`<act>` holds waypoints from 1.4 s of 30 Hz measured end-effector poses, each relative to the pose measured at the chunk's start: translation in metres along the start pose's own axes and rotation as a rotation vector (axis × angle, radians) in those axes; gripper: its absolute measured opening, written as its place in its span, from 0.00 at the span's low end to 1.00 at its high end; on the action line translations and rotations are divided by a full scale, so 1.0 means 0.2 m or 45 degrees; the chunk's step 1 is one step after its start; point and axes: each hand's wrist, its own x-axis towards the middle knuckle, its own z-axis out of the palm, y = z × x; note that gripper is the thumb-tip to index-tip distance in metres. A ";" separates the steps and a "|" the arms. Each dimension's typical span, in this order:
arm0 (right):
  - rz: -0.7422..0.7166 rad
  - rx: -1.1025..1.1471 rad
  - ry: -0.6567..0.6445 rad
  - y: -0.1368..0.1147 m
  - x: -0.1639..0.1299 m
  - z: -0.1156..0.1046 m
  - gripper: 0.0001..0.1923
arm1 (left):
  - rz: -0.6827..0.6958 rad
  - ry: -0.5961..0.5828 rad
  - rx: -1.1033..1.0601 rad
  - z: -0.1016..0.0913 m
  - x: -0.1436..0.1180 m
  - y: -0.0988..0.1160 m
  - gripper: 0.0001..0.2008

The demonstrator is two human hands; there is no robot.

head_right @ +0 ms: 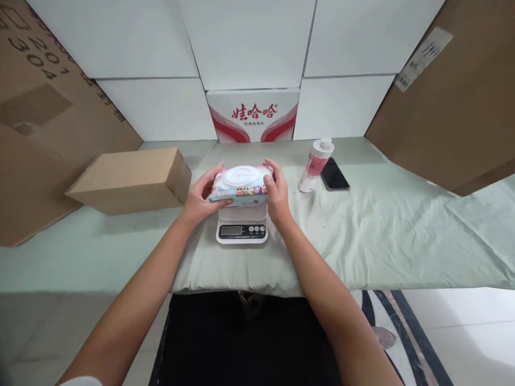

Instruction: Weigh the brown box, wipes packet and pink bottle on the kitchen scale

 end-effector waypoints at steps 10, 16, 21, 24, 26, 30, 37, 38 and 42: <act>0.013 -0.053 -0.023 0.04 -0.05 -0.02 0.33 | -0.010 -0.012 -0.052 -0.01 0.00 -0.04 0.51; 0.045 -0.061 -0.062 0.03 -0.04 -0.02 0.38 | -0.027 -0.057 -0.072 -0.06 0.02 -0.08 0.58; 0.113 0.016 0.209 0.05 0.03 -0.11 0.35 | -0.041 -0.050 -0.064 -0.13 0.03 -0.11 0.61; 0.154 0.043 0.320 0.06 0.06 -0.16 0.33 | -0.031 -0.058 -0.067 -0.16 0.02 -0.14 0.62; 0.186 0.081 0.351 0.06 0.06 -0.17 0.32 | -0.050 -0.069 -0.087 -0.16 0.02 -0.16 0.64; 0.222 0.152 0.328 0.06 0.05 -0.15 0.29 | -0.107 -0.110 -0.131 -0.14 0.01 -0.19 0.67; 0.165 0.148 0.120 0.06 0.03 -0.14 0.29 | -0.148 -0.176 -0.089 -0.14 0.00 -0.18 0.69; 0.150 0.135 0.083 0.06 0.03 -0.13 0.30 | -0.154 -0.172 -0.078 -0.14 0.00 -0.17 0.69; 0.038 0.064 -0.043 0.06 0.01 -0.13 0.31 | -0.186 -0.146 -0.071 -0.12 -0.01 -0.18 0.67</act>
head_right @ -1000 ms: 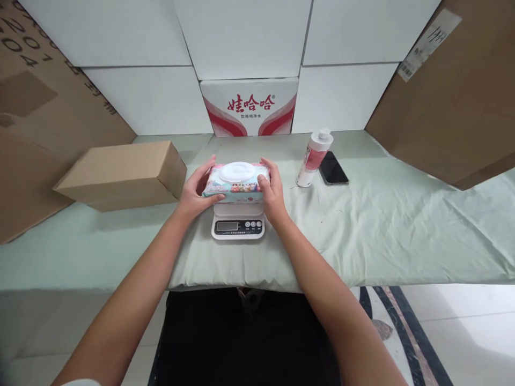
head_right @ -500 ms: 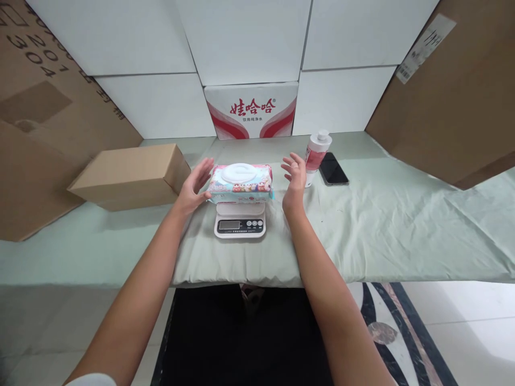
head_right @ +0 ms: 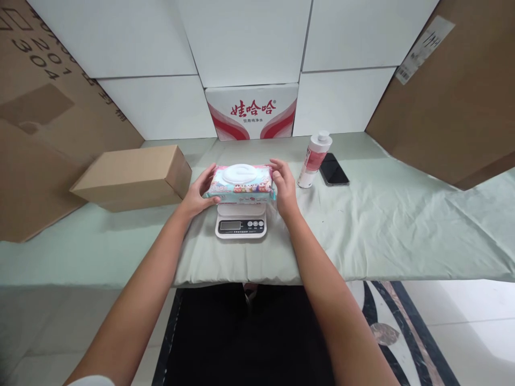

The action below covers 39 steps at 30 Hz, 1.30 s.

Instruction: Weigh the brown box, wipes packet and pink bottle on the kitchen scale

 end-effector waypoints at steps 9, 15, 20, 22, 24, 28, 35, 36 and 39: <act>-0.182 -0.367 -0.138 -0.03 -0.05 0.00 0.38 | 0.021 0.059 -0.049 0.03 0.00 -0.02 0.63; -0.235 -0.497 -0.122 -0.01 -0.05 0.01 0.41 | -0.026 0.078 -0.075 0.04 0.00 0.02 0.64; -0.245 -0.504 -0.039 0.01 -0.05 0.02 0.40 | -0.095 0.101 -0.115 0.05 0.00 0.05 0.66; -0.240 -0.479 0.005 0.02 -0.05 0.04 0.39 | -0.098 0.113 -0.108 0.06 0.00 0.06 0.67; -0.251 -0.444 0.053 0.01 -0.04 0.05 0.38 | -0.080 0.121 -0.085 0.06 0.00 0.09 0.68; -0.305 -0.418 0.120 -0.12 -0.06 0.01 0.35 | 0.021 0.147 -0.039 0.10 -0.03 0.20 0.67; -0.265 -0.633 0.486 -0.44 -0.40 -0.52 0.30 | 0.259 -0.250 0.021 0.60 -0.06 0.52 0.63; -0.249 -0.645 0.572 -0.45 -0.43 -0.63 0.30 | 0.268 -0.344 0.018 0.71 -0.03 0.55 0.63; -0.178 -0.710 0.699 -0.40 -0.44 -0.92 0.31 | 0.241 -0.512 0.059 1.02 0.10 0.55 0.62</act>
